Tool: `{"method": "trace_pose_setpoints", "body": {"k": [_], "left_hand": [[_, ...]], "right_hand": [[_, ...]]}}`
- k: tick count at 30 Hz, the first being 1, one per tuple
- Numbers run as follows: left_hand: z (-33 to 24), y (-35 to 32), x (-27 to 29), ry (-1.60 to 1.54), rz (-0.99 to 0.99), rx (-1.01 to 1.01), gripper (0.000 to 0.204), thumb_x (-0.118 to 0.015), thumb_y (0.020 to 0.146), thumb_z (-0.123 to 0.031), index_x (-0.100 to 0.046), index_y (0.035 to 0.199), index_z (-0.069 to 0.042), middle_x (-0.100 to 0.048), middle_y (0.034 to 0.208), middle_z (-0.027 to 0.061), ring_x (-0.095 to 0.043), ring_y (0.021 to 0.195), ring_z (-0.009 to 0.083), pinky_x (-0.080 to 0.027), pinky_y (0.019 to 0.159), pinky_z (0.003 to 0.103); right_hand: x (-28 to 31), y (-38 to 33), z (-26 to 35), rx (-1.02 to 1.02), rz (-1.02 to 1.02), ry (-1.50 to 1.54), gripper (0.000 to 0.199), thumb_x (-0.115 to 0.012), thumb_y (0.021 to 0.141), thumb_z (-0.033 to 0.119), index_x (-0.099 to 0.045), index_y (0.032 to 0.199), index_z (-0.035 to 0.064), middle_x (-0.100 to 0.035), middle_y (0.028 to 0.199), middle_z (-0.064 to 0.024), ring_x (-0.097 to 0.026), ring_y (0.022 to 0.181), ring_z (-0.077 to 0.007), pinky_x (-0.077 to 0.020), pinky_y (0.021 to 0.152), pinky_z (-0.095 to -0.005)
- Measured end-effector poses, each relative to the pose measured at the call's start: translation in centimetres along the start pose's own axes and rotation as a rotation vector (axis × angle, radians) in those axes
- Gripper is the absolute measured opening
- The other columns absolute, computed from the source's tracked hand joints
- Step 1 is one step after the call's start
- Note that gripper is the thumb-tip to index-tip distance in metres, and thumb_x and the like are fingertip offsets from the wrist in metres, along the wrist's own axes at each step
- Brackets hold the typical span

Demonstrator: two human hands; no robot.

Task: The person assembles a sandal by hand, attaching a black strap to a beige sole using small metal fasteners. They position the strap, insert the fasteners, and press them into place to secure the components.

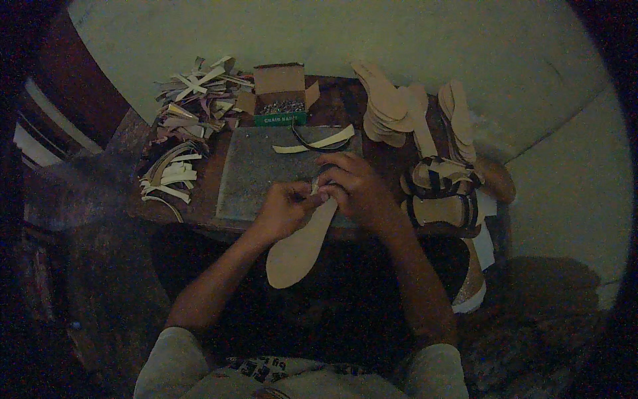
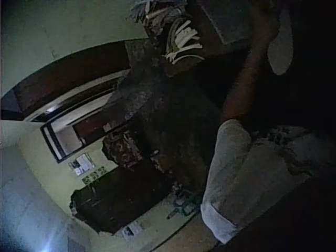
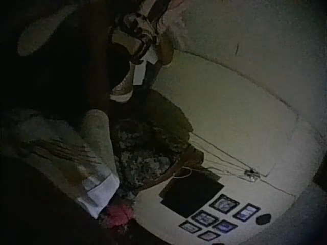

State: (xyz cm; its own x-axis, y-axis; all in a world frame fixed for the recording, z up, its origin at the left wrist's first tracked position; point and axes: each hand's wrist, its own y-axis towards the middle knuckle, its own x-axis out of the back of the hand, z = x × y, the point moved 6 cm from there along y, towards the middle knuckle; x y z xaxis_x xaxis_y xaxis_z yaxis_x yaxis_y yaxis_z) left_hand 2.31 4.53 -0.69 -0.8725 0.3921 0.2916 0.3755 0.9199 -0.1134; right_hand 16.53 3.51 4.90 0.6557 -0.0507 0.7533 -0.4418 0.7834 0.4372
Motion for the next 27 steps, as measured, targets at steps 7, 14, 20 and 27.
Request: {"method": "trace_pose_setpoints", "body": {"k": [7,14,20,27], "left_hand": [[-0.14,-0.1,0.02,0.026,-0.007,-0.041,0.025,-0.071,0.086,-0.023,-0.07,0.083,0.002,-0.068,0.07,0.0141,-0.063,0.064,0.0166,-0.048,0.061,0.036],[-0.1,-0.1,-0.27,0.003,-0.041,-0.123,0.027,-0.069,0.09,-0.019,-0.061,0.07,-0.003,-0.053,0.057,-0.0015,-0.046,0.054,0.0052,-0.036,0.046,0.027],[0.29,-0.06,-0.43,0.005,-0.004,-0.072,0.028,-0.069,0.088,-0.025,-0.068,0.083,0.002,-0.066,0.068,0.0149,-0.064,0.062,0.0183,-0.047,0.058,0.037],[-0.18,-0.1,-0.06,0.088,-0.07,-0.129,0.029,-0.069,0.09,-0.023,-0.061,0.071,-0.002,-0.057,0.057,0.0016,-0.05,0.05,0.0073,-0.038,0.044,0.029]], "right_hand": [[-0.51,-0.17,-0.18,-0.026,0.068,0.071,0.012,-0.068,0.079,0.004,-0.06,0.087,0.0031,-0.055,0.129,-0.0129,-0.05,0.122,-0.0346,-0.0407,0.103,-0.0441],[-0.34,-0.13,0.34,-0.075,0.093,0.097,0.011,-0.068,0.08,0.003,-0.059,0.087,0.0032,-0.053,0.131,-0.0133,-0.048,0.125,-0.0336,-0.0387,0.105,-0.0431],[-0.21,-0.19,0.41,-0.067,0.092,0.095,0.011,-0.068,0.08,0.002,-0.059,0.086,0.0032,-0.054,0.13,-0.0121,-0.049,0.123,-0.0327,-0.0398,0.103,-0.0424],[-0.03,0.03,0.81,-0.026,0.058,-0.016,0.013,-0.072,0.077,0.007,-0.063,0.088,0.0043,-0.055,0.127,-0.0132,-0.053,0.119,-0.0341,-0.0432,0.101,-0.0432]]}}
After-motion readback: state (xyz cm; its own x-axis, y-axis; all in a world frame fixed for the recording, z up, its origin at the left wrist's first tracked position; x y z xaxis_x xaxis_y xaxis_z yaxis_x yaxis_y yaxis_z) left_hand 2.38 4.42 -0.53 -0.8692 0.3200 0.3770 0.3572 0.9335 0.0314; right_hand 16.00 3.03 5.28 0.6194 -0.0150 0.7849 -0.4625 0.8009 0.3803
